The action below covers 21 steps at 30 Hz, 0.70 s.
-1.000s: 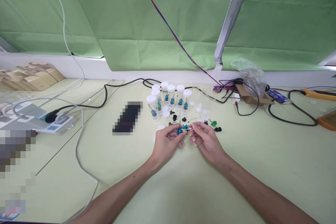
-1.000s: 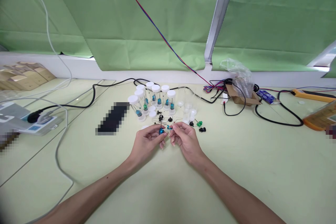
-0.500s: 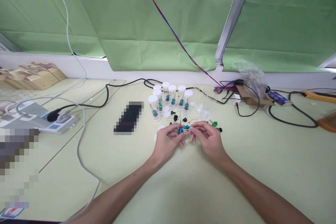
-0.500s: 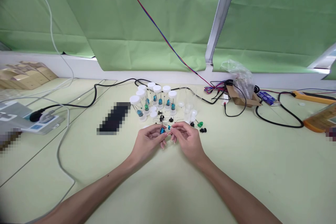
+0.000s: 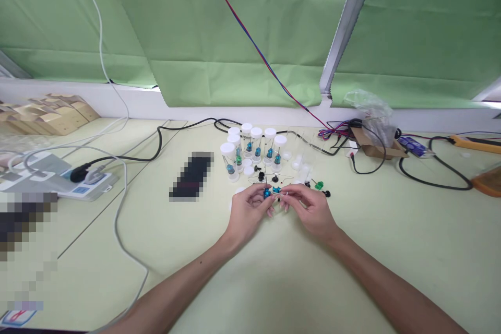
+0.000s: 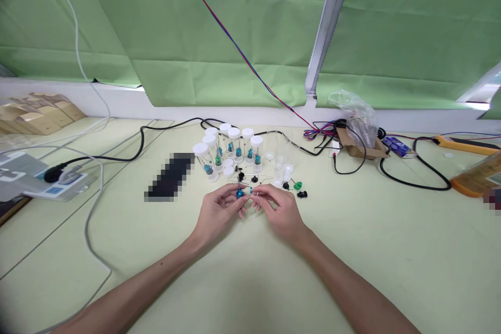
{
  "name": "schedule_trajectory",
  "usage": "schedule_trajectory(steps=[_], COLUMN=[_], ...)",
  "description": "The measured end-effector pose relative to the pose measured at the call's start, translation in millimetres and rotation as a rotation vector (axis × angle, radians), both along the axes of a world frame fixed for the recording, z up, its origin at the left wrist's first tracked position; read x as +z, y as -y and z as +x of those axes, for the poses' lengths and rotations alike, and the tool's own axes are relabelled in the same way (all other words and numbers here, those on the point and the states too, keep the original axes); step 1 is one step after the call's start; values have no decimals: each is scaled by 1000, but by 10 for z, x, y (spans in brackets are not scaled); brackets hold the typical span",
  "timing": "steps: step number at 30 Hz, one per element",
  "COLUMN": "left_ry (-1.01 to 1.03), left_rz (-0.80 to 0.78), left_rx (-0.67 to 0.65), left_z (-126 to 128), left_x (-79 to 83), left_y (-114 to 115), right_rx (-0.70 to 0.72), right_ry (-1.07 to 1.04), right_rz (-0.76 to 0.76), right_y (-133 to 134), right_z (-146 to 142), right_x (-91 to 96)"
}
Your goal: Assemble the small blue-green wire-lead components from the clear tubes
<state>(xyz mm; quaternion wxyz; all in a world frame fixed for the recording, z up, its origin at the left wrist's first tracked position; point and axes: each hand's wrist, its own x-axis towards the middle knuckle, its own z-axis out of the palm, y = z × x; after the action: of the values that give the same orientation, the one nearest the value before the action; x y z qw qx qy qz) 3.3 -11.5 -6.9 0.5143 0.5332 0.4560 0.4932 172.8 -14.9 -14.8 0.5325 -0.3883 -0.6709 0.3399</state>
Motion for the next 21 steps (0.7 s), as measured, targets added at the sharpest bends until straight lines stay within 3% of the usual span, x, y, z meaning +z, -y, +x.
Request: schedule_trajectory(steps=[10,21], left_ry=[-1,-6], left_rz=[61,47], left_rx=[22,31], left_z=[4,24], left_x=[-13,-10], left_y=[8,26], right_rx=[-56,-42], right_ry=[267,479], right_rz=[427,529], right_y=[-59,-96], right_z=[77,179], right_x=[-36,-50])
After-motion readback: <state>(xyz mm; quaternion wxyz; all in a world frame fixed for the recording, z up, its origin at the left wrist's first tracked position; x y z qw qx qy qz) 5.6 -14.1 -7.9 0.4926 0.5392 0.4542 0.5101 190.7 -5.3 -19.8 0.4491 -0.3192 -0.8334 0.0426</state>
